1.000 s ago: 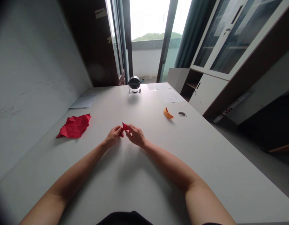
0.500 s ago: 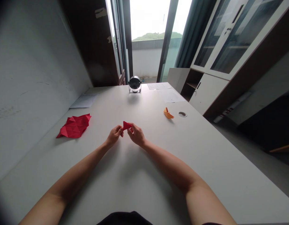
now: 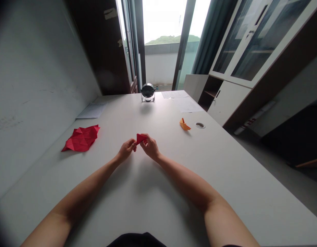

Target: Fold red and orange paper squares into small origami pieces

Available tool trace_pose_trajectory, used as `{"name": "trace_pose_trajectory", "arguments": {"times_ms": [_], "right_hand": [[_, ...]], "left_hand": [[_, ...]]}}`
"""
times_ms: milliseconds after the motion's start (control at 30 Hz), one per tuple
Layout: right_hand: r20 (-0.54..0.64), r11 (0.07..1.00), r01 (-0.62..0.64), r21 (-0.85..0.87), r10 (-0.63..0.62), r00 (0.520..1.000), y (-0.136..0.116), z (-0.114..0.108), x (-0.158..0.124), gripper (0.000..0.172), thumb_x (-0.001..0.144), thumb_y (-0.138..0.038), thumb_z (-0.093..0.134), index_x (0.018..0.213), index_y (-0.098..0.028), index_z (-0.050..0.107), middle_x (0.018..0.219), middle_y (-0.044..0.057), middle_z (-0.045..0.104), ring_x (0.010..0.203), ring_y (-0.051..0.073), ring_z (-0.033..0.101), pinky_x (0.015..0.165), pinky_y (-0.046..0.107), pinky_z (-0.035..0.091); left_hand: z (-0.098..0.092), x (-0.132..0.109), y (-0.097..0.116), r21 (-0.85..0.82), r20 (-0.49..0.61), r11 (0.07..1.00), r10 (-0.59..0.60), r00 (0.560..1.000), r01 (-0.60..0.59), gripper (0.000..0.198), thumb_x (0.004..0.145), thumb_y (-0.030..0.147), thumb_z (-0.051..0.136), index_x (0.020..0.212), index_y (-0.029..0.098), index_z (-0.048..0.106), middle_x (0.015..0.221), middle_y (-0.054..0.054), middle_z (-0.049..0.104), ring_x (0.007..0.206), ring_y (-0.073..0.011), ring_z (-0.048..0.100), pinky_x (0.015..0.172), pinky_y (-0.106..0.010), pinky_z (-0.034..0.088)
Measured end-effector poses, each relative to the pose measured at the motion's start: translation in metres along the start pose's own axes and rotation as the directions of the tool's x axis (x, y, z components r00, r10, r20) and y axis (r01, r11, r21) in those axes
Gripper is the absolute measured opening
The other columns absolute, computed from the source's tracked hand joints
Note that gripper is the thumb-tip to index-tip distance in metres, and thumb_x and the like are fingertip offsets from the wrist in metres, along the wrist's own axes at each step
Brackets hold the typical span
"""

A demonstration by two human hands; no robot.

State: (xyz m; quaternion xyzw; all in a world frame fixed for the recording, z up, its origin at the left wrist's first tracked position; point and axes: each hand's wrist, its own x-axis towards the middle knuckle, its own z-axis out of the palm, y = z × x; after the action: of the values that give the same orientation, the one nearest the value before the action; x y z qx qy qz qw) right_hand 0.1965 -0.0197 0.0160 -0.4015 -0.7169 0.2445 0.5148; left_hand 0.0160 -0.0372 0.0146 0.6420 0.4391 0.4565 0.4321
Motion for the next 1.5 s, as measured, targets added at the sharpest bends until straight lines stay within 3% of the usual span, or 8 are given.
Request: {"name": "trace_pose_trajectory", "arguments": {"times_ms": [133,300,533,700,867,1133,1300,1500], "right_hand": [[0.010,1.000,-0.010,-0.016,0.010,1.000,-0.002,-0.001,0.000,0.022,0.089,-0.023,0.055,0.109,-0.021,0.062,0.075,-0.001,0.068,0.062,0.013,0.061,0.063,0.024,0.048],[0.034,0.999,-0.027,-0.037,0.029,0.999,-0.002,-0.002,-0.001,0.015,0.092,-0.027,0.054,0.103,-0.022,0.063,0.066,-0.003,0.064,0.056,0.011,0.056,0.060,0.022,0.045],[0.047,0.997,-0.018,-0.070,0.021,0.999,-0.001,-0.003,-0.001,0.014,0.092,-0.028,0.054,0.098,-0.023,0.065,0.066,-0.002,0.065,0.057,0.012,0.055,0.058,0.022,0.044],[0.088,1.000,-0.024,-0.012,0.025,0.996,-0.001,-0.002,0.000,0.016,0.094,-0.031,0.053,0.099,-0.022,0.066,0.070,-0.001,0.068,0.060,0.013,0.059,0.060,0.022,0.046],[0.177,0.984,-0.078,0.158,0.049,0.983,0.001,0.001,0.001,0.017,0.093,-0.032,0.055,0.100,-0.022,0.066,0.074,0.001,0.069,0.063,0.013,0.062,0.062,0.024,0.050],[0.295,0.846,-0.263,0.464,0.132,0.946,0.008,0.003,0.006,0.014,0.081,-0.026,0.057,0.091,-0.019,0.064,0.070,0.001,0.067,0.063,0.014,0.061,0.061,0.027,0.051],[0.315,0.824,-0.298,0.481,0.155,0.936,0.005,-0.001,0.007,0.015,0.079,-0.023,0.053,0.087,-0.017,0.064,0.071,0.002,0.068,0.064,0.014,0.063,0.062,0.028,0.051],[0.275,0.852,-0.242,0.464,0.121,0.954,0.010,0.004,0.003,0.010,0.083,-0.028,0.058,0.084,-0.018,0.060,0.071,0.001,0.067,0.066,0.014,0.063,0.065,0.028,0.052]], "left_hand": [[0.006,-0.001,-0.005,-0.100,0.096,0.995,-0.001,0.995,0.011,0.035,0.091,0.051,0.061,0.082,0.017,0.060,0.068,-0.002,0.064,0.062,-0.0133,0.057,0.065,-0.026,0.044],[0.007,-0.001,-0.003,-0.238,0.079,0.971,-0.010,0.997,0.029,0.040,0.083,0.049,0.073,0.101,0.016,0.058,0.084,-0.004,0.066,0.067,-0.0135,0.063,0.065,-0.027,0.049],[0.006,-0.003,0.006,-0.264,0.092,0.964,-0.018,0.996,0.042,0.049,0.079,0.041,0.079,0.112,0.019,0.051,0.102,-0.007,0.069,0.071,-0.0137,0.068,0.070,-0.029,0.053],[0.007,-0.001,0.005,-0.293,0.028,0.956,0.013,1.000,-0.004,0.042,0.086,0.042,0.071,0.112,0.020,0.047,0.095,-0.006,0.071,0.080,-0.0185,0.070,0.071,-0.032,0.055],[0.003,0.002,0.005,-0.365,0.009,0.931,-0.002,1.000,0.005,0.037,0.085,0.037,0.070,0.111,0.020,0.051,0.089,-0.004,0.070,0.074,-0.0178,0.070,0.075,-0.036,0.056],[-0.005,0.002,0.000,-0.454,-0.006,0.887,-0.093,0.996,0.080,0.018,0.075,0.025,0.070,0.091,0.015,0.067,0.083,-0.004,0.070,0.076,-0.0172,0.067,0.080,-0.035,0.054],[-0.005,0.003,-0.001,-0.480,-0.004,0.875,-0.081,0.997,0.069,0.023,0.078,0.029,0.070,0.096,0.014,0.070,0.098,-0.008,0.072,0.079,-0.0168,0.066,0.081,-0.035,0.054],[-0.004,0.005,-0.005,-0.382,-0.068,0.923,-0.079,0.995,0.047,0.045,0.077,0.036,0.079,0.114,0.016,0.062,0.082,-0.004,0.073,0.071,-0.0161,0.068,0.076,-0.035,0.056]]}}
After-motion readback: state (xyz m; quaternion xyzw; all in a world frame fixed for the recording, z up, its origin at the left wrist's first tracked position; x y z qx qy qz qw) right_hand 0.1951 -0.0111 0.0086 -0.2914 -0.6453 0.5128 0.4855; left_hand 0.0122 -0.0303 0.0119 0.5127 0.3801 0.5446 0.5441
